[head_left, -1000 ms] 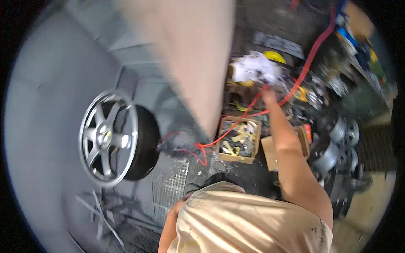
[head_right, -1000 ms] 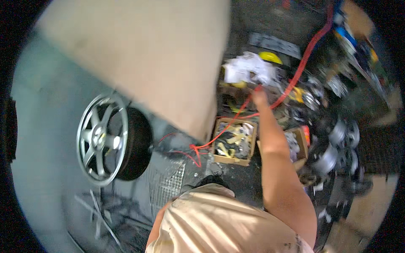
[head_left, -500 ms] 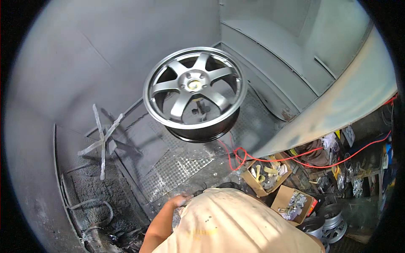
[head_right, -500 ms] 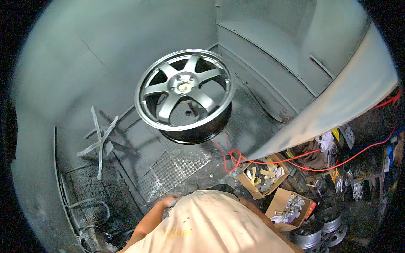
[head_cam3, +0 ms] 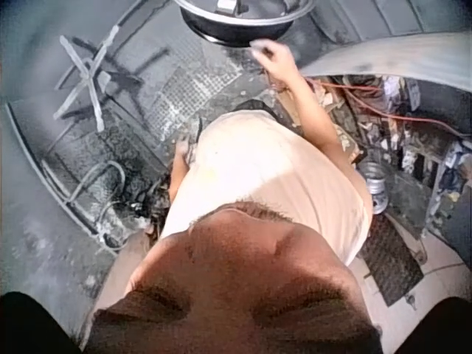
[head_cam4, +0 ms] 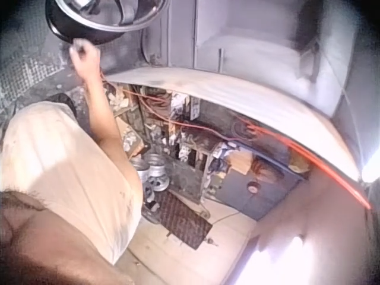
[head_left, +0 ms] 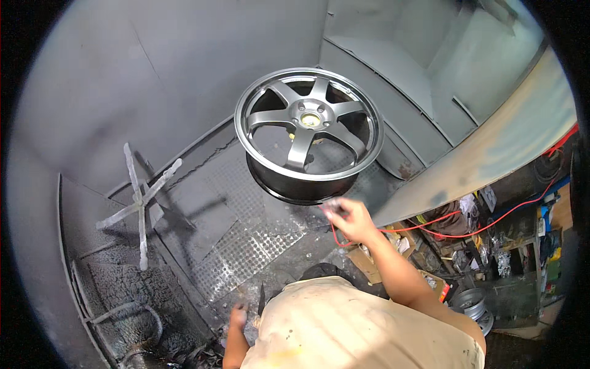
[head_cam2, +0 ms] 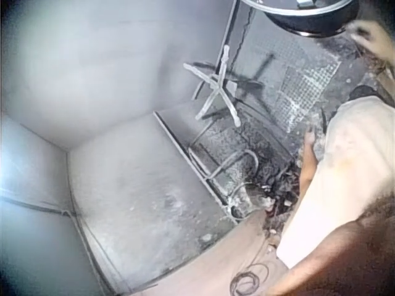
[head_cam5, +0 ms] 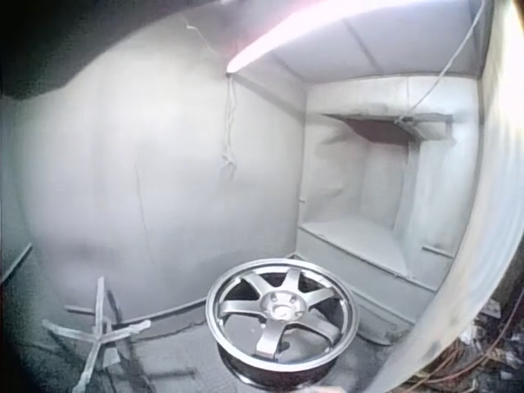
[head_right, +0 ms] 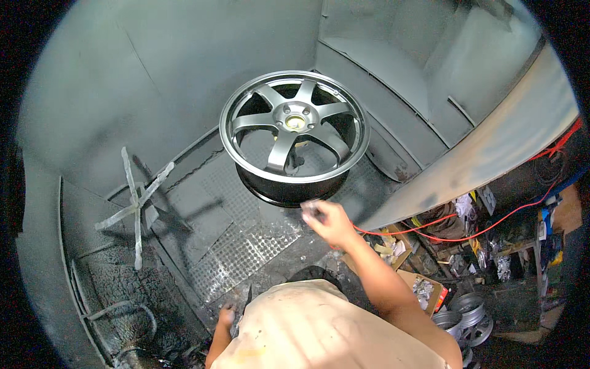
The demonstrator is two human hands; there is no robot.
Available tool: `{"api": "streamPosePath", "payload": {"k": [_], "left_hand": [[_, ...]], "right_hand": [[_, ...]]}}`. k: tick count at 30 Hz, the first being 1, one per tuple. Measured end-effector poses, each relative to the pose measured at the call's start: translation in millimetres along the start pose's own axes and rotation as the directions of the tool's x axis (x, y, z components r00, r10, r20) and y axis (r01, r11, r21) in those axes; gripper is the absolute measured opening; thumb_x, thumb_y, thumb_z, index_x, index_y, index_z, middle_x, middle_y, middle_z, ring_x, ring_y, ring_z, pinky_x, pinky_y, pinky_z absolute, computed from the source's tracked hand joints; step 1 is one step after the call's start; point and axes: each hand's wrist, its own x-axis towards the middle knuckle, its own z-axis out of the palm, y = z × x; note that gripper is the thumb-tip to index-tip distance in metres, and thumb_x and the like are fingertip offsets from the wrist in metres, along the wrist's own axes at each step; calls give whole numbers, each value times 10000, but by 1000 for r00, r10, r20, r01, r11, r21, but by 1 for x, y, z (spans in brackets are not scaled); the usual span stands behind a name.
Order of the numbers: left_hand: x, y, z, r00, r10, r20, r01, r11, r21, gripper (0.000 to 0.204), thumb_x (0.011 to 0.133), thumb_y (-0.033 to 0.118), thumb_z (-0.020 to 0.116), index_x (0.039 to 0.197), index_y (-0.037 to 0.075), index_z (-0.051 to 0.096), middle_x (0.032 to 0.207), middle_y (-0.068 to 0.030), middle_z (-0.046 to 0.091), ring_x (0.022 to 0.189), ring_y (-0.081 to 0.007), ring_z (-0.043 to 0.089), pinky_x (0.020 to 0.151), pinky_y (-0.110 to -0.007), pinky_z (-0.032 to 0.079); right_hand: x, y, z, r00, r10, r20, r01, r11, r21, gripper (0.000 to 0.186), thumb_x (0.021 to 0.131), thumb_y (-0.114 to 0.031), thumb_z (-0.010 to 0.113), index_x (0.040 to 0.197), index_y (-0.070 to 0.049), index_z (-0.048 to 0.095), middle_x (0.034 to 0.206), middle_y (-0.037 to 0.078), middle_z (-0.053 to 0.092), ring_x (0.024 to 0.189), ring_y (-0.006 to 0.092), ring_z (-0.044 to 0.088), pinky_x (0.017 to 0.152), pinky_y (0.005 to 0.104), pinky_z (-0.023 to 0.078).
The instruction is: The recorder is painting car wheel rims and preparing paint equipment in a workshop.
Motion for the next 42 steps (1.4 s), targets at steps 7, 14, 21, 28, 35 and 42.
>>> {"api": "streamPosePath", "payload": {"k": [7,14,21,28,35,42], "left_hand": [[-18,-83,-12,996,-83,-29,82,996,-41,449,949,377,678,1071,-53,715,1025,-184,746,936,-246,666,859,-383,514],[-7,-68,32,995,37,-94,-41,998,-39,435,962,365,673,1074,-53,712,1020,-209,740,939,-256,678,853,-378,520],[8,124,26,995,84,54,-89,992,94,323,987,267,648,1138,-10,714,1105,-195,735,1042,-243,682,920,-351,508],[11,372,-2,764,592,-258,-645,697,-312,206,960,13,609,1152,-22,670,1128,-130,697,1069,-176,651,949,-298,500],[-33,606,24,265,964,26,-899,237,369,379,824,54,749,1184,-20,655,1210,-182,660,1106,-315,649,981,-398,500],[33,699,59,551,803,228,-632,223,743,853,720,377,876,1392,-13,525,1300,-231,627,1216,-389,591,1054,-459,453]], "right_hand": [[159,-51,64,966,-21,-258,-184,642,-744,889,874,-375,732,1475,140,328,1524,385,340,1285,481,543,1097,437,459],[180,-34,56,933,277,-230,-360,735,-575,1040,846,-403,765,1515,160,202,1516,467,243,1331,501,494,1108,443,446],[168,-8,-1,957,249,-151,-288,738,-610,1003,792,-377,804,1495,138,308,1502,443,309,1349,485,479,1132,435,423],[174,-1,-72,977,197,75,-146,888,-436,915,734,-242,773,1464,138,374,1361,407,514,1289,425,559,1092,405,456],[241,44,-141,860,464,212,-297,793,-532,750,680,-401,839,1131,163,636,1118,362,668,1094,417,677,959,427,528],[267,76,-173,912,348,216,-208,849,-486,672,624,-519,872,974,37,728,966,253,728,934,378,715,858,427,545]]}}
